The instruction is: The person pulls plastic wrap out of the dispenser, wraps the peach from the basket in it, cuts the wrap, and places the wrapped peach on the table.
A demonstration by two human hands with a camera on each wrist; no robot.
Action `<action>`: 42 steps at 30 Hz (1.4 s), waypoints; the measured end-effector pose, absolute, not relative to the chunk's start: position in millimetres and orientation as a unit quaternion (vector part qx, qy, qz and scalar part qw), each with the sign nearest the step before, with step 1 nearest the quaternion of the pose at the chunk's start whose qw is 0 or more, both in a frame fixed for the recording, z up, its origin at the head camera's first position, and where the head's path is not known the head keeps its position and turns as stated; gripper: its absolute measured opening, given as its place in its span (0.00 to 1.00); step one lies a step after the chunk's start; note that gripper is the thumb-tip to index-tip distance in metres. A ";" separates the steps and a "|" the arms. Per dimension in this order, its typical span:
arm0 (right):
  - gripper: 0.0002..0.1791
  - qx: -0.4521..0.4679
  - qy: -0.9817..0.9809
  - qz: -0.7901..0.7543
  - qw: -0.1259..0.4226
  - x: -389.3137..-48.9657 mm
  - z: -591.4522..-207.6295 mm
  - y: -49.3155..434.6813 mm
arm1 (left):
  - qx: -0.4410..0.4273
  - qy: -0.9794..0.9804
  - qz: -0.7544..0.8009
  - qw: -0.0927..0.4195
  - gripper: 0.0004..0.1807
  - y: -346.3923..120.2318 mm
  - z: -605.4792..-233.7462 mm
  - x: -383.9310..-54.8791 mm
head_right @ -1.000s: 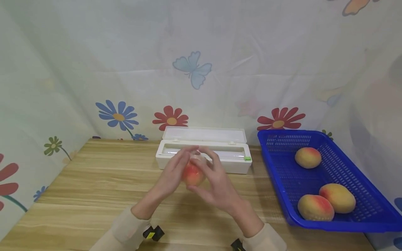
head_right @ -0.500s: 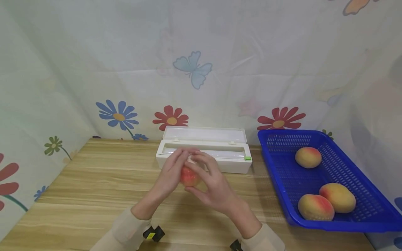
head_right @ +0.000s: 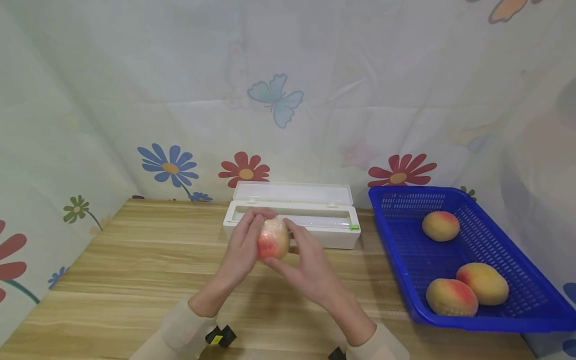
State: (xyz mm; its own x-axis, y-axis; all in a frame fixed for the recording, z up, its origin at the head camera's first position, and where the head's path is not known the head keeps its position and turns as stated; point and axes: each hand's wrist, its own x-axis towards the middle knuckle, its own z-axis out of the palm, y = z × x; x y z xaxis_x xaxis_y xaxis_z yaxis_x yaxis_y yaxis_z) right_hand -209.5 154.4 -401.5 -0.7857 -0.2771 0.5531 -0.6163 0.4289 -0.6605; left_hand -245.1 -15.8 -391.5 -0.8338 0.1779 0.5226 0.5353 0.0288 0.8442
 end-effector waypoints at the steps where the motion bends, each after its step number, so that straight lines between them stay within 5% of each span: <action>1: 0.44 0.270 -0.825 0.463 0.177 -209.3 -401.7 154.2 | -0.263 -0.702 -0.647 0.138 0.14 -16.1 -392.2 -244.8; 15: 0.45 0.307 -0.814 0.456 0.184 -210.5 -406.1 157.5 | -0.360 -0.724 -0.576 0.121 0.19 -23.1 -404.4 -247.7; 26: 0.46 0.296 -0.846 0.364 0.255 -209.0 -410.4 156.1 | -0.335 -0.811 -0.468 0.102 0.27 -34.9 -397.0 -237.0; 36: 0.47 0.291 -0.867 0.311 0.259 -207.2 -411.5 155.1 | -0.297 -0.852 -0.430 0.034 0.42 -35.8 -398.6 -228.4; 42: 0.47 0.289 -0.873 0.292 0.264 -206.3 -413.1 154.6 | -0.309 -0.855 -0.414 0.055 0.41 -33.8 -397.6 -226.4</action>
State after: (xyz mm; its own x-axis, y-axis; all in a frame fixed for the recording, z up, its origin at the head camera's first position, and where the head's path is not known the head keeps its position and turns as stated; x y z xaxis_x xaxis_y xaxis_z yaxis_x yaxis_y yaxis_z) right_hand -206.3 154.6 -413.1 -0.6934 -0.3515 0.6290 -0.6590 0.6624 -0.3563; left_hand -226.4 -33.8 -397.6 -0.8030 0.4823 0.3500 0.5737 0.4667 0.6731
